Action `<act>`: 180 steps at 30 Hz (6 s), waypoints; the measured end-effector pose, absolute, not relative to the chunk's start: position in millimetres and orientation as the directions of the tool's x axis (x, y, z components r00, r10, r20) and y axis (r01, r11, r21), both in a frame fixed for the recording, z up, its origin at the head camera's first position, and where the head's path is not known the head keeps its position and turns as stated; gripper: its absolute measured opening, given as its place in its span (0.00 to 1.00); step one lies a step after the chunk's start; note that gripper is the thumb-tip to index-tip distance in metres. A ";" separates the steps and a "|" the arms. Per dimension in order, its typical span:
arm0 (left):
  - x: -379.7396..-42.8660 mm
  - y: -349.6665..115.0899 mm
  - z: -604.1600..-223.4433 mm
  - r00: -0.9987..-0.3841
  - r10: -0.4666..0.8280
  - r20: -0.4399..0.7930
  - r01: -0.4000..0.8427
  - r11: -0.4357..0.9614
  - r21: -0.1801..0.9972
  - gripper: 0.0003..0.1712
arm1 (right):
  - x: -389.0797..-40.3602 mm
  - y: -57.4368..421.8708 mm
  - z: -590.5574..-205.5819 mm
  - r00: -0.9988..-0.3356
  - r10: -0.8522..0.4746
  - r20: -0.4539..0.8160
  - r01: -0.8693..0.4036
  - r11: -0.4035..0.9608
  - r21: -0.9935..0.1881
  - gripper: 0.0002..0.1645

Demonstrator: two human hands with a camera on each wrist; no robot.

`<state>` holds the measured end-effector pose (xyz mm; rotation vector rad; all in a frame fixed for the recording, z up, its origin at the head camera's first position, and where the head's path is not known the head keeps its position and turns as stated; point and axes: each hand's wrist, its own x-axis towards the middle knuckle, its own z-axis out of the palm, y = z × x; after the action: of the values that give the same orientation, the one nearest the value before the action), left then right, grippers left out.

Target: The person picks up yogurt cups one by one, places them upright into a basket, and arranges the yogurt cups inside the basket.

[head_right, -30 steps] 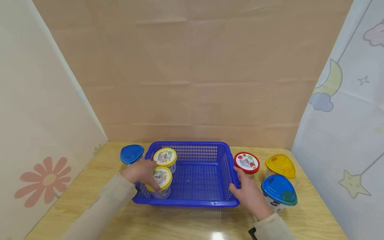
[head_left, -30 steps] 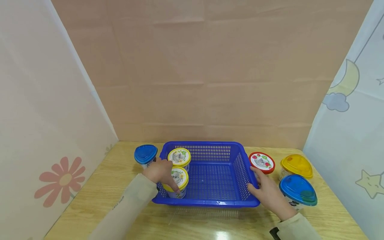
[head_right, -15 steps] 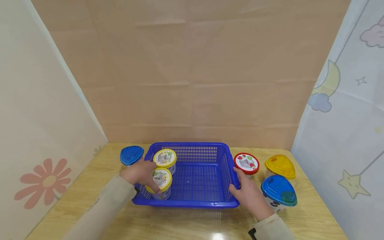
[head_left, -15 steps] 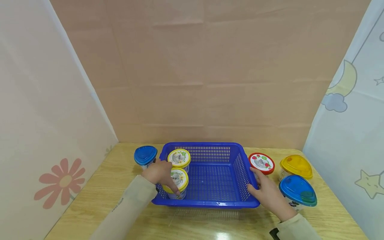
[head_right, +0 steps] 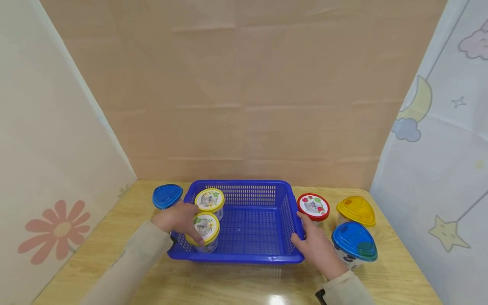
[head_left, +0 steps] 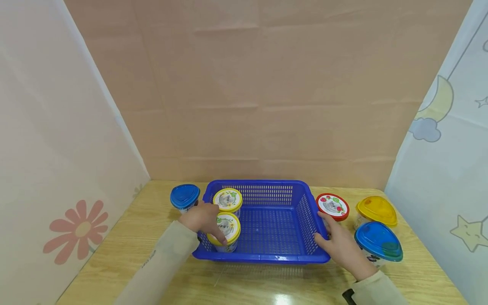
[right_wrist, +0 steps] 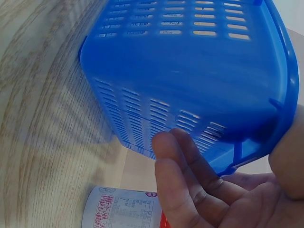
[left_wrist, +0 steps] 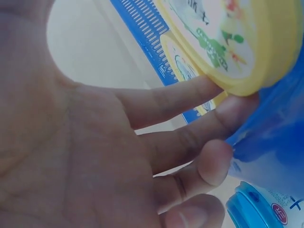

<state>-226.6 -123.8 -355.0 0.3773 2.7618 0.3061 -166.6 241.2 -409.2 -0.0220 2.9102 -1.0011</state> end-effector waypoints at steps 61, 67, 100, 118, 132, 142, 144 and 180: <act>-226.2 -133.1 -355.3 -0.930 0.313 -0.194 0.244 0.918 0.312 0.41 | -165.8 240.0 -407.5 -0.998 -0.028 -0.055 0.012 0.786 -0.618 0.43; -234.5 -151.2 -343.0 -0.965 0.246 -0.084 0.191 0.889 0.416 0.24 | -165.2 240.1 -409.0 -0.999 -0.021 -0.050 0.014 0.788 -0.616 0.43; -287.3 -234.8 -409.2 -0.994 -0.083 -0.078 -0.112 0.821 0.560 0.60 | -165.6 238.3 -409.7 -0.998 -0.011 -0.068 0.032 0.803 -0.596 0.44; -291.8 -240.7 -421.2 -0.992 -0.053 -0.116 -0.119 0.700 0.704 0.60 | -165.8 240.0 -410.4 -0.998 -0.012 -0.064 0.029 0.797 -0.603 0.44; -290.4 -244.9 -423.7 -0.991 -0.033 -0.130 -0.118 0.671 0.732 0.63 | -165.6 238.4 -409.4 -0.997 -0.001 -0.077 0.046 0.796 -0.603 0.44; -293.3 -245.3 -426.8 -0.990 -0.031 -0.136 -0.124 0.649 0.750 0.64 | -165.7 239.5 -409.8 -0.997 -0.004 -0.077 0.044 0.794 -0.606 0.44; -293.9 -244.8 -427.2 -0.990 -0.031 -0.141 -0.127 0.648 0.751 0.63 | -165.4 239.8 -409.7 -0.997 -0.004 -0.079 0.045 0.793 -0.608 0.44; -290.4 -244.0 -423.3 -0.988 -0.036 -0.148 -0.136 0.648 0.750 0.63 | -167.1 239.8 -410.4 -0.997 -0.012 -0.070 0.033 0.796 -0.604 0.44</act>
<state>-290.4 -244.0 -423.3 -0.1441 2.7421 1.2626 -167.1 239.8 -410.4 0.0173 2.9102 -0.9810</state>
